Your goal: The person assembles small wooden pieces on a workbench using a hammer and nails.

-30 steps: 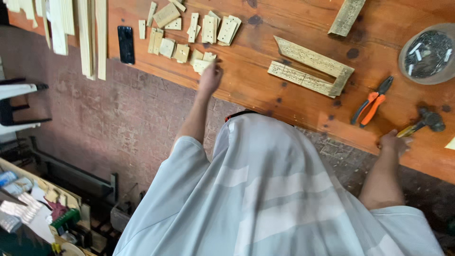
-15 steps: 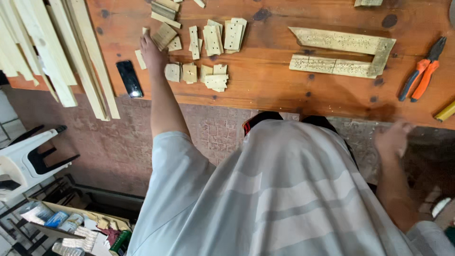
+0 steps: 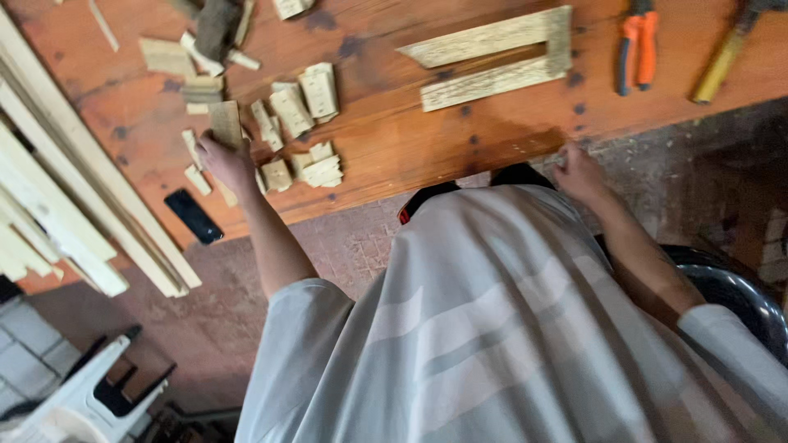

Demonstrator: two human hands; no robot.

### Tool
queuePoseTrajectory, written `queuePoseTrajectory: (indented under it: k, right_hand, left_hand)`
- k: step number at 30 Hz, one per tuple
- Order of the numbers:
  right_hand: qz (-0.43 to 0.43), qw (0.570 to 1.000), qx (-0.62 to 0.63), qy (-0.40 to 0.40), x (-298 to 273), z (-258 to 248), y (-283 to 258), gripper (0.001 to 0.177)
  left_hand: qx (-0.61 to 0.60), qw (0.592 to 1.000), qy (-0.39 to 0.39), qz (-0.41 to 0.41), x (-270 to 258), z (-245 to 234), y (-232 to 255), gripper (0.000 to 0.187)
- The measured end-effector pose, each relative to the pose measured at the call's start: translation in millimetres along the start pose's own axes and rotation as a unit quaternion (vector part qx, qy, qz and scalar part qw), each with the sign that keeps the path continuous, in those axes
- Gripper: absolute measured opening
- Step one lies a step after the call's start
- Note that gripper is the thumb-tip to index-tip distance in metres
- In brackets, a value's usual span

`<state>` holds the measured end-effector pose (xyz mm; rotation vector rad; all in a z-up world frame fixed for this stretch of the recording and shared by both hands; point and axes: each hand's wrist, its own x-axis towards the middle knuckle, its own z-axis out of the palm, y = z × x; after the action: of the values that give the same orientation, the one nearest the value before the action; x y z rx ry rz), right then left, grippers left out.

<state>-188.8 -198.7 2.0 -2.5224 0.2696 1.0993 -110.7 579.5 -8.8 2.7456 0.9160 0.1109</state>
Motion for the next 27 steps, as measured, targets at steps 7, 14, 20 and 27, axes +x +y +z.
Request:
queuePoseTrajectory:
  k: [7,14,20,27]
  right_hand:
    - [-0.003,0.999,0.023,-0.033,6.8,-4.0,20.2,0.026]
    - [-0.009,0.997,0.073,0.007,5.7,-23.7,26.1,0.034]
    - [-0.019,0.995,0.077,-0.053,-16.2,-73.4,28.7,0.036]
    - [-0.052,0.997,0.041,-0.044,11.2,-98.9,78.0,0.034]
  left_hand:
    - [-0.209,0.972,0.088,0.056,-159.2,45.9,282.6,0.043]
    - [-0.174,0.969,-0.056,0.164,-265.4,106.2,464.5,0.08]
    - [-0.034,0.987,-0.092,0.129,-293.9,112.0,521.1,0.088]
    - [0.009,0.991,-0.094,0.099,-305.9,121.4,519.8,0.081]
